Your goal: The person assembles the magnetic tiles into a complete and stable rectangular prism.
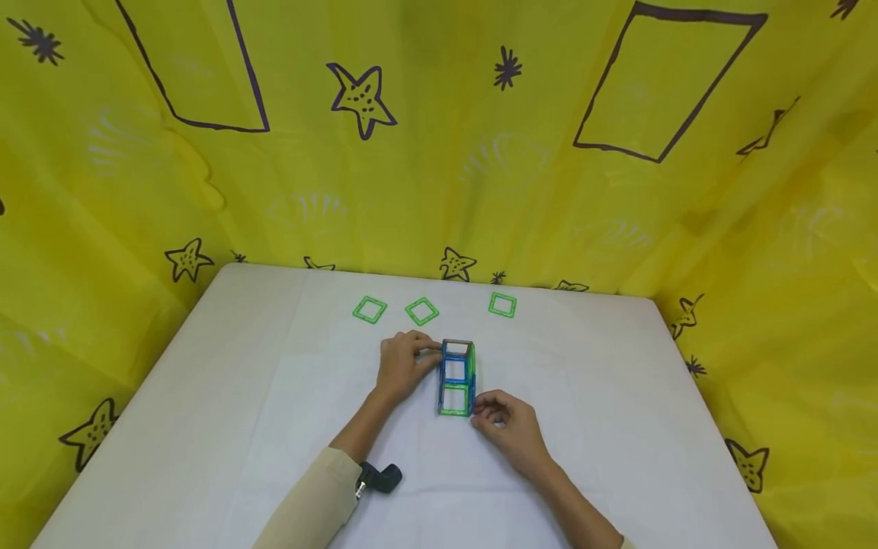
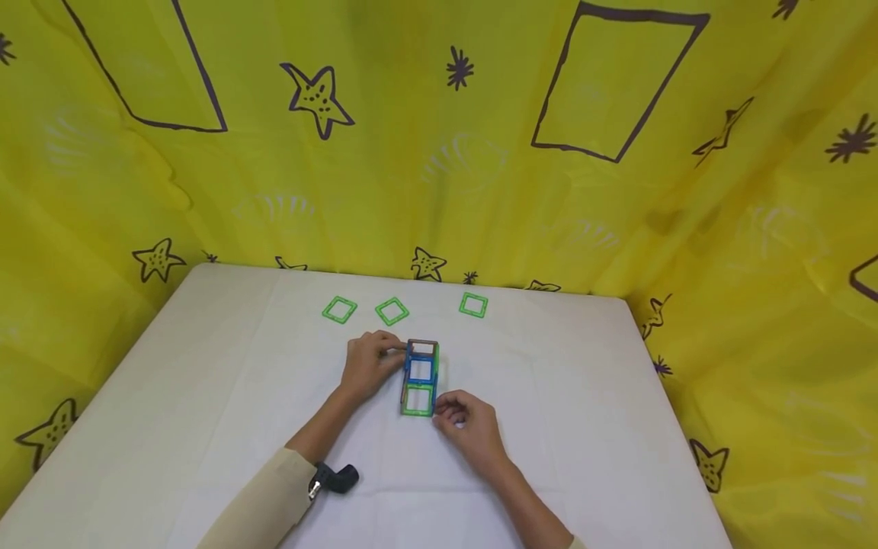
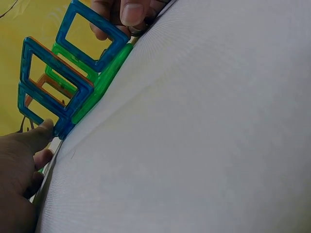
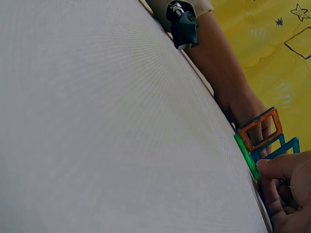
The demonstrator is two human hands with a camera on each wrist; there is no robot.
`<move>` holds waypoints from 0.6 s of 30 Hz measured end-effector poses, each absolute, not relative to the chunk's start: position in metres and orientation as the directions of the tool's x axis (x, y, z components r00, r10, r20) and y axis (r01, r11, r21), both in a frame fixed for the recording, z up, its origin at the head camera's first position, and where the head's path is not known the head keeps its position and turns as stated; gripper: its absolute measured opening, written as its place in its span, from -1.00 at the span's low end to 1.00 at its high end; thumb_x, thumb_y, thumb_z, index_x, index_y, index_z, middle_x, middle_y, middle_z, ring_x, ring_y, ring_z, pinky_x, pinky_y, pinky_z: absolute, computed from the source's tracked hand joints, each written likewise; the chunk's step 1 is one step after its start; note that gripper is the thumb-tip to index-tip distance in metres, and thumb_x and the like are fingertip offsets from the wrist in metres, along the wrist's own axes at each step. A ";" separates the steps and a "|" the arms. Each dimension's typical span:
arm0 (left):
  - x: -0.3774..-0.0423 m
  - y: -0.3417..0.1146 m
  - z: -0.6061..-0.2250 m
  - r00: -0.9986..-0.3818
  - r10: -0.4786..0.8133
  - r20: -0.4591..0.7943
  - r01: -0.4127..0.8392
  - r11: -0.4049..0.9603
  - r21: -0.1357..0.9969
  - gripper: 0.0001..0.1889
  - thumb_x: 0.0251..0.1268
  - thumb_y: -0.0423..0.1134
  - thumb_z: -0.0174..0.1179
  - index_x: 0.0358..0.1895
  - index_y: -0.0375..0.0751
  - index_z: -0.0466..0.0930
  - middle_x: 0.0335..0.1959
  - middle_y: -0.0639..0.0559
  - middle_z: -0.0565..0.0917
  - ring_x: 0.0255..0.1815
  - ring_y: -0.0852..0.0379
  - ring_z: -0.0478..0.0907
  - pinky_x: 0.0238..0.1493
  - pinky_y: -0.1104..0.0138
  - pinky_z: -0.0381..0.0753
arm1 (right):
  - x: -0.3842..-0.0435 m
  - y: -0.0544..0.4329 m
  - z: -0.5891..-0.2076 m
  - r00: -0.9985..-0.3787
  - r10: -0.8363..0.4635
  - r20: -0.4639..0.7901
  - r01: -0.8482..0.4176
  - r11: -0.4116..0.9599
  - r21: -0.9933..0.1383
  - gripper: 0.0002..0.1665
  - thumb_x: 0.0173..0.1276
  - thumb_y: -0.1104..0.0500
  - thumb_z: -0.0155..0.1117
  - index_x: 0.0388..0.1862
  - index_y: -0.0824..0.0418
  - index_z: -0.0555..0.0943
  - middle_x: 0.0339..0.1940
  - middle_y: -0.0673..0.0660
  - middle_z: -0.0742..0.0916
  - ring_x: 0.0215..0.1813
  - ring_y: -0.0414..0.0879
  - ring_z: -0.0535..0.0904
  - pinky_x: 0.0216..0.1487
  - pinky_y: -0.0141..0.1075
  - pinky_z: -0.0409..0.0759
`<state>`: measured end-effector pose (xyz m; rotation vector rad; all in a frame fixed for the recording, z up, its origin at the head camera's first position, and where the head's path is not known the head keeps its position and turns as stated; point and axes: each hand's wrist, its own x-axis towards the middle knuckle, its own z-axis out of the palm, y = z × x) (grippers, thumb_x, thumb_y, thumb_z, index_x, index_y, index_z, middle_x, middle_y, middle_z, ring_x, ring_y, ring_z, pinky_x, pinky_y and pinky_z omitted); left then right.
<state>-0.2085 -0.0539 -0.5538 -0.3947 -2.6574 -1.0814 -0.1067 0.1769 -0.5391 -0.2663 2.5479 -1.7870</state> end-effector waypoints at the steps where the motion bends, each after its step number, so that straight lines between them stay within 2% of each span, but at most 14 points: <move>1: -0.209 -0.054 -0.554 -0.934 0.157 0.320 0.335 0.691 0.640 -0.80 0.32 -0.10 0.48 -0.05 0.00 0.87 -0.07 0.10 0.75 -0.17 0.07 0.52 -0.04 0.08 0.30 | -0.107 0.177 -0.539 -0.985 -0.152 0.082 -0.129 0.330 -0.935 -0.68 0.19 0.50 0.52 -0.12 0.24 0.74 -0.25 0.03 0.78 -0.23 -0.09 0.67 -0.16 -0.37 0.64; 18: -0.206 -0.054 -0.553 -0.931 0.155 0.329 0.341 0.688 0.640 -0.80 0.33 -0.10 0.47 -0.04 0.00 0.87 -0.08 0.10 0.74 -0.17 0.07 0.52 -0.04 0.07 0.28 | -0.109 0.179 -0.539 -0.978 -0.194 0.072 -0.128 0.298 -0.946 -0.64 0.20 0.51 0.52 -0.02 0.34 0.69 -0.17 0.13 0.76 -0.17 -0.05 0.67 -0.13 -0.36 0.66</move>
